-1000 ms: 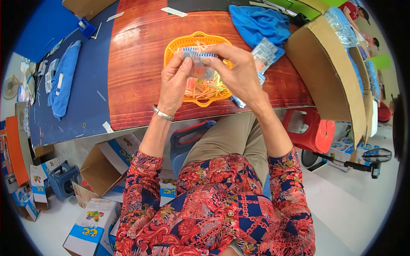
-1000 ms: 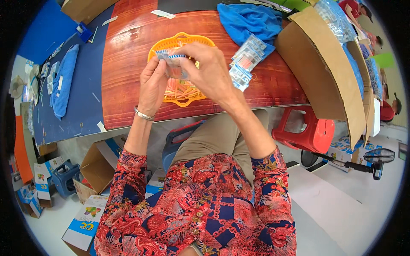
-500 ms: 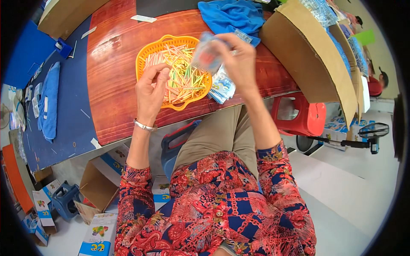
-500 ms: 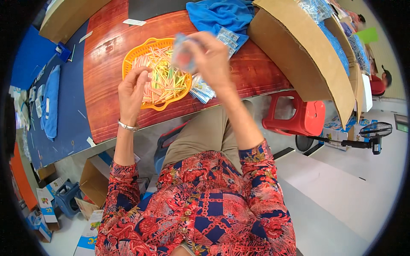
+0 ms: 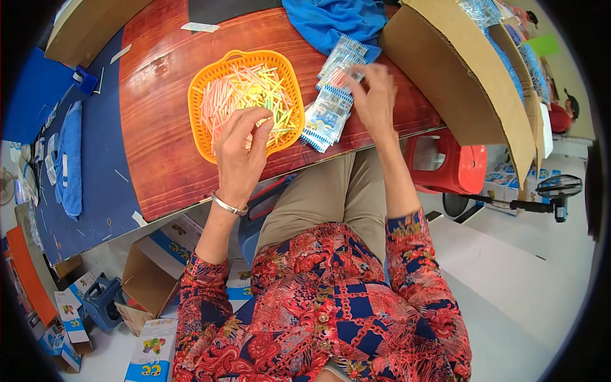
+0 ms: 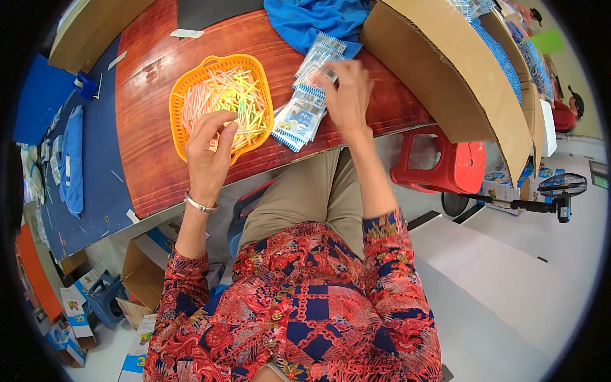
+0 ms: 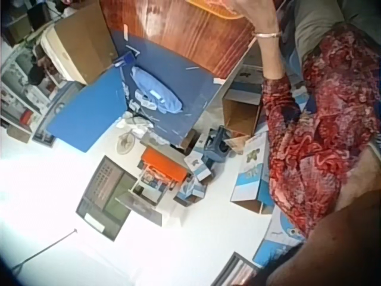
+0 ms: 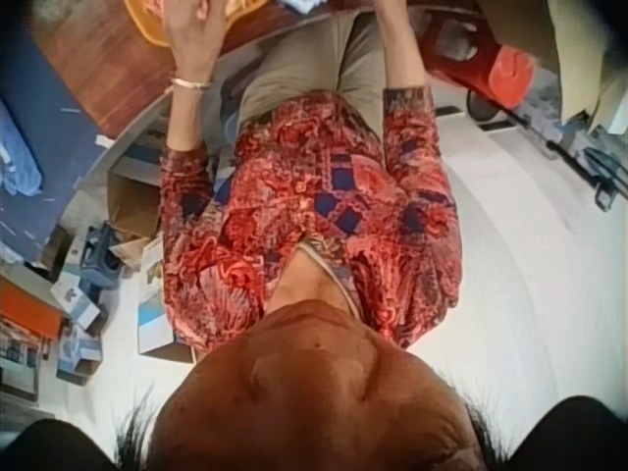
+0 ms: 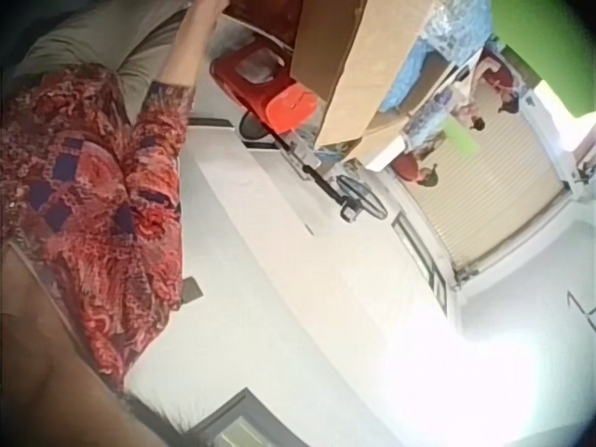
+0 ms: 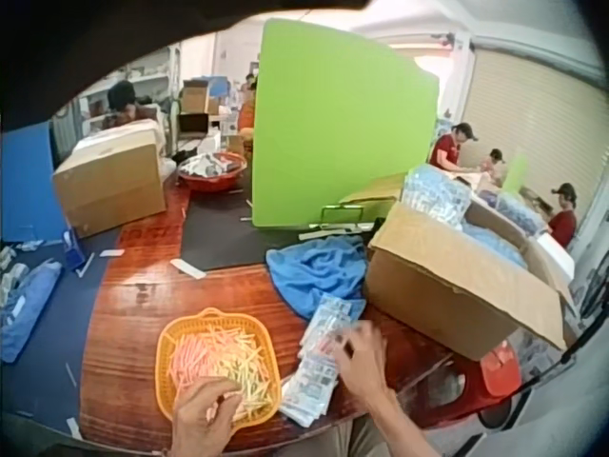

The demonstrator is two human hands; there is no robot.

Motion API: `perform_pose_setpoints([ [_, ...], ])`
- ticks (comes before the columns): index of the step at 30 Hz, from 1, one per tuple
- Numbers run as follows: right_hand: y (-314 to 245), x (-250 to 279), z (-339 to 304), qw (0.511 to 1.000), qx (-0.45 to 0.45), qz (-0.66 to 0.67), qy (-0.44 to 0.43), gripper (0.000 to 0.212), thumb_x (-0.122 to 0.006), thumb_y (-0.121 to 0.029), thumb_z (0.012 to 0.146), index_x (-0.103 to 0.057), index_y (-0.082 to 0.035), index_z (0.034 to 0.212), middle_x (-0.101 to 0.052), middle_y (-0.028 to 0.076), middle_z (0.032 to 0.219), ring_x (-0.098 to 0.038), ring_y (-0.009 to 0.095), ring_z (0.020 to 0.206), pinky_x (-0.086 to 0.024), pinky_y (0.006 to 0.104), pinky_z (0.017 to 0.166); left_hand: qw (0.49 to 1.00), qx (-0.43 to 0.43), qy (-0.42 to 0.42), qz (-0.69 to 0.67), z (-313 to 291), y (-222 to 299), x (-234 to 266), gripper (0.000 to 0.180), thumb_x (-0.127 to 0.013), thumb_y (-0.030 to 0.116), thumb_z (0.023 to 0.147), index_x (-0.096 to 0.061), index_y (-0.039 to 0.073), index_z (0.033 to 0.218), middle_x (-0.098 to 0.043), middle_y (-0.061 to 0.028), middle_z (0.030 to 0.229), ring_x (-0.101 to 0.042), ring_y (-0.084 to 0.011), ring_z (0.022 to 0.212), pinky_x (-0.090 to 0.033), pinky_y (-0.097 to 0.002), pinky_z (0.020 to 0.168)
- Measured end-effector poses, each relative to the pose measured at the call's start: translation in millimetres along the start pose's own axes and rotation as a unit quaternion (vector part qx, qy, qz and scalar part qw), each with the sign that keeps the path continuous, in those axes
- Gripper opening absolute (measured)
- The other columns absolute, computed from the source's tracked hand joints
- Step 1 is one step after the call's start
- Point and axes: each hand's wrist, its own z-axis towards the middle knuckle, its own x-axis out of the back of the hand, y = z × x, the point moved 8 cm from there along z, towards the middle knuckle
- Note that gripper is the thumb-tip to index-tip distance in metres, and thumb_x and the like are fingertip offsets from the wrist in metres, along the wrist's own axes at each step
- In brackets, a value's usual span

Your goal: Packaging small items into individual plastic bags and then placing them into a larger cardboard box for shipment.

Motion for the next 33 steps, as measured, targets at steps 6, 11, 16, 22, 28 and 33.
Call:
perform_pose_setpoints([
  [6, -3.6, -21.2, -47.9, 0.992, -0.008, -0.008, -0.130, 0.026, -0.077, -0.025, 0.077, -0.073, -0.009, 0.098, -0.061, 0.007, 0.107, -0.056, 0.027, 0.098, -0.041, 0.0425, 0.085, 1.000, 0.020, -0.001, -0.023, -1.1, -6.2, -6.9, 0.010, -0.066, 0.001, 0.088, -0.067, -0.001, 0.098, -0.067, -0.0122, 0.096, -0.064, -0.0224, 0.084, -0.051, -0.0307, 0.072],
  [11, 7.0, -16.6, -49.1, 0.995, -0.046, 0.090, -0.023, 0.024, -0.080, -0.019, 0.074, -0.073, -0.007, 0.094, -0.064, 0.007, 0.096, -0.057, 0.023, 0.087, -0.042, 0.0370, 0.081, 0.999, 0.015, 0.006, -0.035, 0.7, -3.2, -7.6, 0.010, -0.066, 0.000, 0.088, -0.067, -0.001, 0.098, -0.067, -0.0121, 0.096, -0.065, -0.0225, 0.083, -0.051, -0.0305, 0.071],
  [16, 6.6, -6.3, -43.6, 0.986, -0.056, 0.153, -0.024, 0.022, -0.080, -0.010, 0.071, -0.070, -0.005, 0.090, -0.064, 0.006, 0.088, -0.057, 0.019, 0.082, -0.045, 0.0323, 0.075, 0.999, 0.009, 0.008, -0.035, 6.4, 1.0, -12.5, 0.011, -0.066, 0.000, 0.088, -0.068, -0.001, 0.098, -0.067, -0.0122, 0.096, -0.065, -0.0225, 0.081, -0.051, -0.0308, 0.070],
  [22, -2.7, -6.5, -30.4, 0.981, -0.098, 0.144, -0.088, 0.022, -0.078, -0.004, 0.073, -0.067, -0.003, 0.092, -0.064, 0.004, 0.085, -0.056, 0.013, 0.080, -0.047, 0.0286, 0.072, 0.998, 0.009, -0.024, -0.051, 19.3, 5.4, -28.7, 0.016, -0.068, 0.002, 0.086, -0.067, -0.001, 0.102, -0.067, -0.0126, 0.096, -0.065, -0.0222, 0.080, -0.051, -0.0311, 0.069],
  [28, -53.4, 33.3, -11.5, 0.920, -0.065, 0.365, -0.127, 0.024, -0.076, 0.002, 0.074, -0.067, -0.001, 0.096, -0.063, 0.000, 0.089, -0.056, 0.009, 0.083, -0.046, 0.0242, 0.074, 0.999, -0.031, -0.024, -0.028, 21.4, 13.2, -38.5, 0.022, -0.069, 0.004, 0.086, -0.065, -0.001, 0.107, -0.067, -0.0138, 0.097, -0.065, -0.0219, 0.080, -0.051, -0.0307, 0.070],
  [33, -98.0, 27.6, -13.7, 0.899, 0.001, 0.393, -0.191, 0.022, -0.073, 0.001, 0.078, -0.067, -0.001, 0.098, -0.064, 0.001, 0.092, -0.057, 0.008, 0.086, -0.046, 0.0232, 0.074, 0.972, 0.059, -0.062, -0.220, 13.5, 4.2, -44.4, 0.023, -0.069, 0.004, 0.087, -0.063, -0.001, 0.108, -0.065, -0.0111, 0.093, -0.063, -0.0165, 0.080, -0.050, -0.0285, 0.071],
])
